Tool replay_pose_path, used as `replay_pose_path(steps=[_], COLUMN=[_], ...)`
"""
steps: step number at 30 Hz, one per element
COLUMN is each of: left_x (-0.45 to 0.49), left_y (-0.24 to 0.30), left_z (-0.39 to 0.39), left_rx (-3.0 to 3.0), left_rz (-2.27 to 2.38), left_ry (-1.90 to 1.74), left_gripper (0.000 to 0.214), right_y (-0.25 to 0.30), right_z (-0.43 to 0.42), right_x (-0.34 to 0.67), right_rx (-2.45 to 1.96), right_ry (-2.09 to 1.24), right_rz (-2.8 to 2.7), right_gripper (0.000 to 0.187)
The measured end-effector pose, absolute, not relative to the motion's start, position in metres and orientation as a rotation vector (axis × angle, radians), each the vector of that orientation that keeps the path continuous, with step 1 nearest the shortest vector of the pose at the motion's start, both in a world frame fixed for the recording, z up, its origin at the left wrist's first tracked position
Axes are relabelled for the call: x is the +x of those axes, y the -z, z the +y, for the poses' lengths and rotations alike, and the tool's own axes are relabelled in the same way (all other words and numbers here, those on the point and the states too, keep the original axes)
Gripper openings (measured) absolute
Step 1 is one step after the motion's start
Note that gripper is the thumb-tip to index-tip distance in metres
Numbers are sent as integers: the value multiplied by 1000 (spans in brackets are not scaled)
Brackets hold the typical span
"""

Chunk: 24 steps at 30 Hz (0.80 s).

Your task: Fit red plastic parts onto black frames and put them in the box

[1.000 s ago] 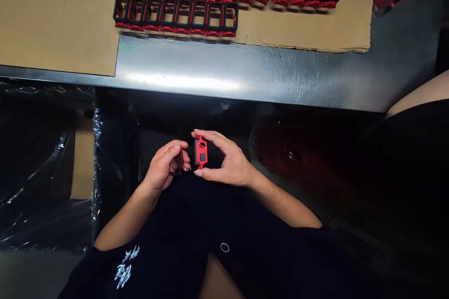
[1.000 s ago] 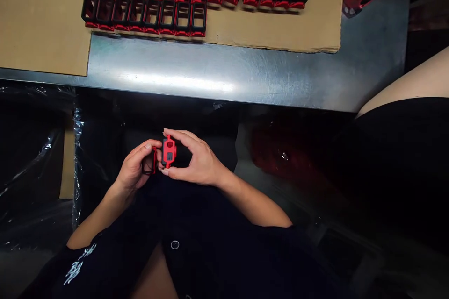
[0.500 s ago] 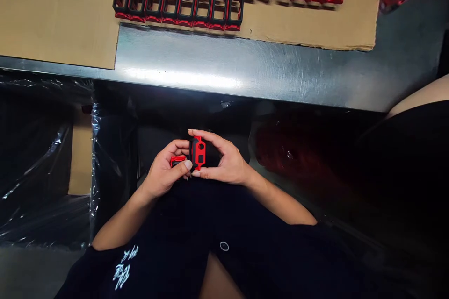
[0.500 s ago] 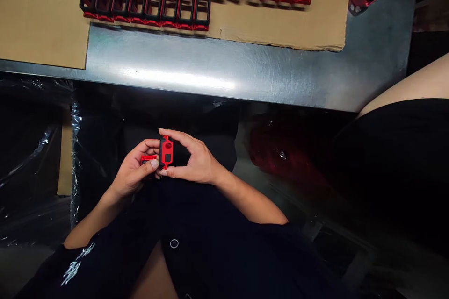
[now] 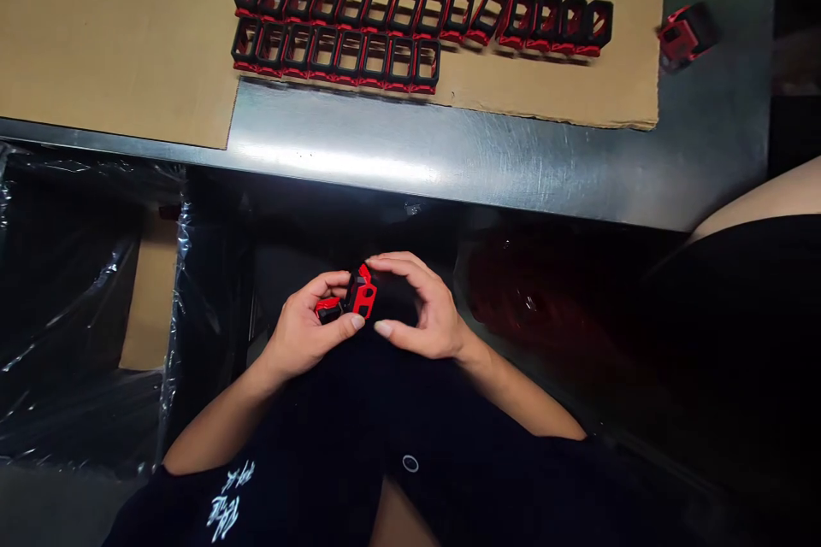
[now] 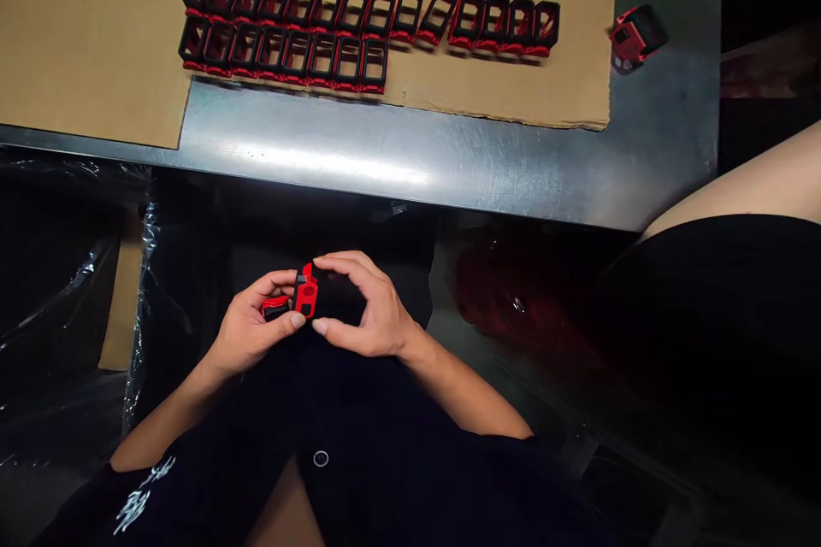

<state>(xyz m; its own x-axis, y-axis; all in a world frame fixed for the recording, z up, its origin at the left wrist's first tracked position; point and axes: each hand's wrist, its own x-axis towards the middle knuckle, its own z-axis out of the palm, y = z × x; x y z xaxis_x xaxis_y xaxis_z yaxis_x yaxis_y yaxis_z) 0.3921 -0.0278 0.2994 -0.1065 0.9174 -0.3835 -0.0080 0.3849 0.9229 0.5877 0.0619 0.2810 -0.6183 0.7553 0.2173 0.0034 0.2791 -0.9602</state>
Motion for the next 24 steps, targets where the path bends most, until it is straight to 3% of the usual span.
replay_pose_path(steps=[3, 8, 17, 24], left_x=[391, 390, 383, 385], left_y=[-297, -291, -296, -297], left_z=[-30, -33, -31, -37], left_rx=[1033, 1423, 1496, 1206], left_rz=[1516, 1573, 1670, 1495], left_ry=[-953, -982, -1015, -993], left_gripper=[48, 41, 44, 75], right_y=[-285, -289, -293, -283], right_z=[61, 56, 52, 50], right_x=[594, 588, 584, 583], right_rx=[-819, -865, -846, -693], right_ry=[-1784, -2188, -2019, -1693], right_rz=[-1597, -1268, -1464, -1750], right_gripper=[32, 39, 23, 14])
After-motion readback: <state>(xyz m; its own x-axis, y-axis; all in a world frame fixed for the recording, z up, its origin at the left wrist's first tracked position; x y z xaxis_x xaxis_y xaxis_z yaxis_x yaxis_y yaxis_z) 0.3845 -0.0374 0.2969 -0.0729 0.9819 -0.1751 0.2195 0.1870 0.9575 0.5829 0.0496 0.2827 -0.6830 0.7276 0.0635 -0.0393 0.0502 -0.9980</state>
